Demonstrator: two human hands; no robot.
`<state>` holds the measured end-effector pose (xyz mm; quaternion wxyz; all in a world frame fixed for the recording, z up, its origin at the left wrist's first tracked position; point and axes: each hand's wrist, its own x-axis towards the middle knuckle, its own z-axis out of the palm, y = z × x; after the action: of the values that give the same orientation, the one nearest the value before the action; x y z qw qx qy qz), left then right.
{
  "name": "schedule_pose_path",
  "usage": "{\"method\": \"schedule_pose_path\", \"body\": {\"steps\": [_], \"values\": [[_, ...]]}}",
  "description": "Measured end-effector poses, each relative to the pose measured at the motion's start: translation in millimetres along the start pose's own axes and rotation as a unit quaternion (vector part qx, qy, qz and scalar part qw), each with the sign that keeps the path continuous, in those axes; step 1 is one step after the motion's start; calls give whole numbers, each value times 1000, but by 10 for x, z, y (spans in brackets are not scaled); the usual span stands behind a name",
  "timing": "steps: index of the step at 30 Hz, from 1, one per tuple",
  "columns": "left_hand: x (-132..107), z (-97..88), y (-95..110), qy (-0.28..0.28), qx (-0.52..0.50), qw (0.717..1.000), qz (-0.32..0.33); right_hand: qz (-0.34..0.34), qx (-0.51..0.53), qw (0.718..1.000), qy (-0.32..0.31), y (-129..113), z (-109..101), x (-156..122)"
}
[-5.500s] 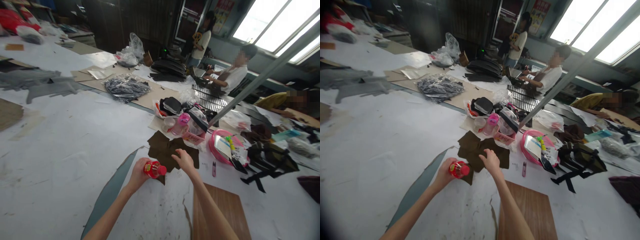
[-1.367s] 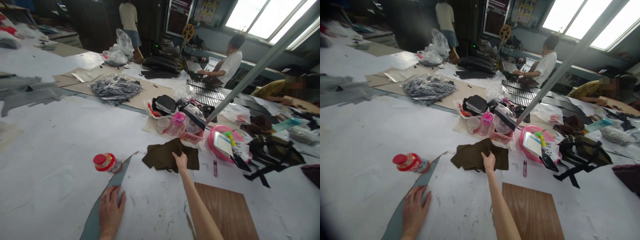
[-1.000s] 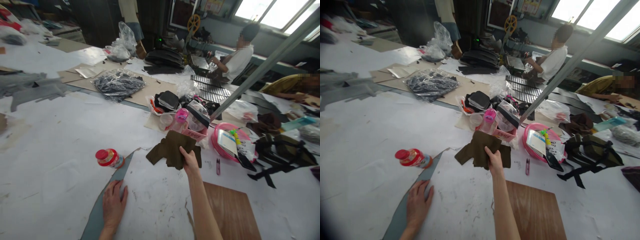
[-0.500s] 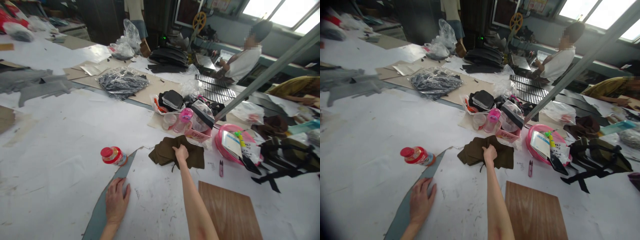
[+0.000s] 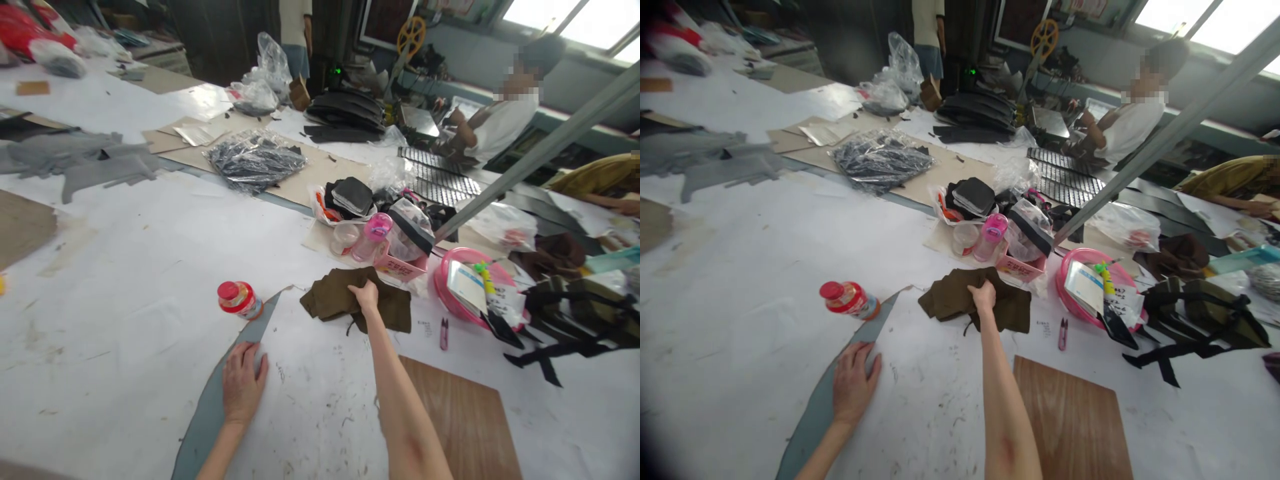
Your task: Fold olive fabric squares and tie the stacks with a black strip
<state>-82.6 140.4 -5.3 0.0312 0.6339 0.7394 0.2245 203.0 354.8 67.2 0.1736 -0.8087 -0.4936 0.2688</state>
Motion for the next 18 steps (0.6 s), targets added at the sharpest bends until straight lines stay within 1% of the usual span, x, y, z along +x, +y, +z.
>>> {"method": "schedule_pose_path", "body": {"steps": [2,4,5,6,7,8,9,10,12,13,14,15,17,18], "values": [[1,-5,7,-3,-5,1000,-5,-22,73,997,-9,-10,-140,-53],[2,-14,13,-4,-11,1000,-9,-45,181,982,-23,-24,-321,-136],[3,-18,16,-4,-14,1000,-10,-53,262,963,-37,-34,-417,-183],[4,-21,18,-4,-17,1000,-11,-58,352,933,-55,-48,-505,-229],[4,-23,19,-4,-18,1000,-11,-59,437,894,-77,-66,-576,-271],[4,-23,20,-4,-17,1000,-11,-56,503,857,-99,-88,-618,-306],[4,-23,21,-5,-16,1000,-11,-55,531,837,-118,-113,-625,-332],[3,-22,21,-5,-15,1000,-11,-64,503,852,-129,-141,-590,-348],[-1,-19,18,-6,-13,1000,-11,-98,351,922,-132,-202,-401,-357],[-3,-16,14,-5,-12,1000,-10,-119,238,956,-123,-233,-261,-355],[-6,-12,9,-5,-10,1000,-9,-125,163,971,-120,-261,-108,-353],[-8,-8,3,-5,-9,1000,-6,-124,116,978,-117,-284,46,-353],[-15,4,-15,-1,-5,1000,-1,-108,44,987,-113,-311,310,-359],[-18,10,-24,1,-3,1000,2,-99,12,989,-107,-315,404,-362]]}}
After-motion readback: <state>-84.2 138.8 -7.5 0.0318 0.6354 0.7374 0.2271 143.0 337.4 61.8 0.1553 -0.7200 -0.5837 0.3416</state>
